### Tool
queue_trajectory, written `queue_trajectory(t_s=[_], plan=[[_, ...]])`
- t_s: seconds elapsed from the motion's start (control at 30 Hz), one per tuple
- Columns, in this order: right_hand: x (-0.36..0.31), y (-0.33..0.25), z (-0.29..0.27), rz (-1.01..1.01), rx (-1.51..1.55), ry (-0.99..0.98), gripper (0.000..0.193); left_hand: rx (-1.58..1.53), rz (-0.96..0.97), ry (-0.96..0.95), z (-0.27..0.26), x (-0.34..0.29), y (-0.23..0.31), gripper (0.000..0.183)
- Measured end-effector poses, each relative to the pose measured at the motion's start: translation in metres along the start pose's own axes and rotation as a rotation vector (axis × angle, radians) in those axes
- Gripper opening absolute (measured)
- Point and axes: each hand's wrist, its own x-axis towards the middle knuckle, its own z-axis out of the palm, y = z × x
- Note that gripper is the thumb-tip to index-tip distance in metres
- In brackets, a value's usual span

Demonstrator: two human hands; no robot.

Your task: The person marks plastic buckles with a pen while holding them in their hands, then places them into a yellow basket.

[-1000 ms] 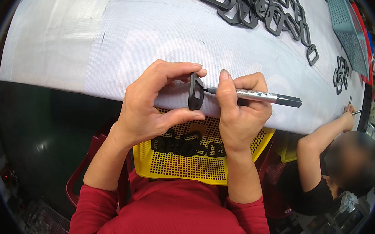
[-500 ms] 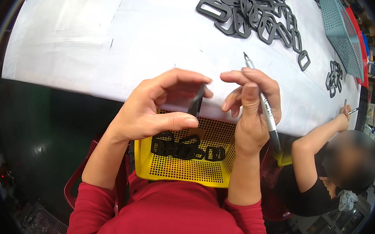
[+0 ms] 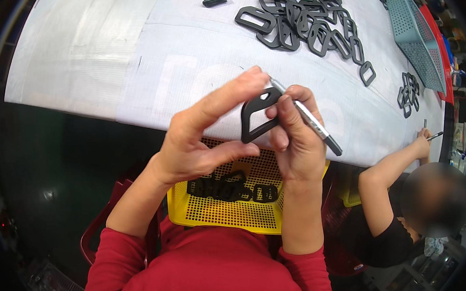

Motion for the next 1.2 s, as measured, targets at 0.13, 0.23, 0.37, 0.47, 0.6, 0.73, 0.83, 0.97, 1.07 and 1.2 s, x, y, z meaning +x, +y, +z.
queue_trajectory(t_s=[0.13, 0.23, 0.37, 0.47, 0.6, 0.73, 0.83, 0.97, 1.07, 1.2], plan=[[-0.003, 0.011, 0.008, -0.068, -0.226, 0.027, 0.021, 0.043, 0.11, 0.02, -0.001, 0.001, -0.006, 0.06], [-0.004, 0.006, 0.013, -0.243, -0.621, 0.163, 0.027, 0.045, -0.077, 0.075, -0.006, -0.005, -0.001, 0.059], [0.0, 0.006, 0.001, -0.355, -0.738, 0.217, 0.016, 0.241, -0.225, 0.031, -0.011, -0.019, -0.007, 0.056], [0.001, 0.011, 0.004, -0.32, -0.717, 0.274, 0.023, 0.293, -0.25, 0.012, -0.012, -0.023, -0.008, 0.056], [0.002, 0.02, 0.006, -0.573, -0.924, 0.23, 0.024, 0.297, -0.252, 0.025, -0.013, -0.024, -0.011, 0.057], [0.008, 0.029, 0.0, -0.591, -0.946, 0.219, 0.024, 0.28, -0.248, 0.021, -0.015, -0.022, -0.012, 0.057], [0.008, 0.031, -0.002, -0.606, -0.969, 0.203, 0.024, 0.268, -0.247, 0.017, -0.015, -0.023, -0.013, 0.057], [0.009, 0.032, 0.001, -0.605, -0.978, 0.198, 0.024, 0.281, -0.239, 0.022, -0.016, -0.024, -0.015, 0.057], [0.009, 0.032, -0.001, -0.622, -1.008, 0.184, 0.024, 0.276, -0.244, 0.024, -0.015, -0.023, -0.014, 0.057], [0.01, 0.033, -0.002, -0.627, -1.015, 0.174, 0.024, 0.282, -0.237, 0.02, -0.016, -0.023, -0.015, 0.057]])
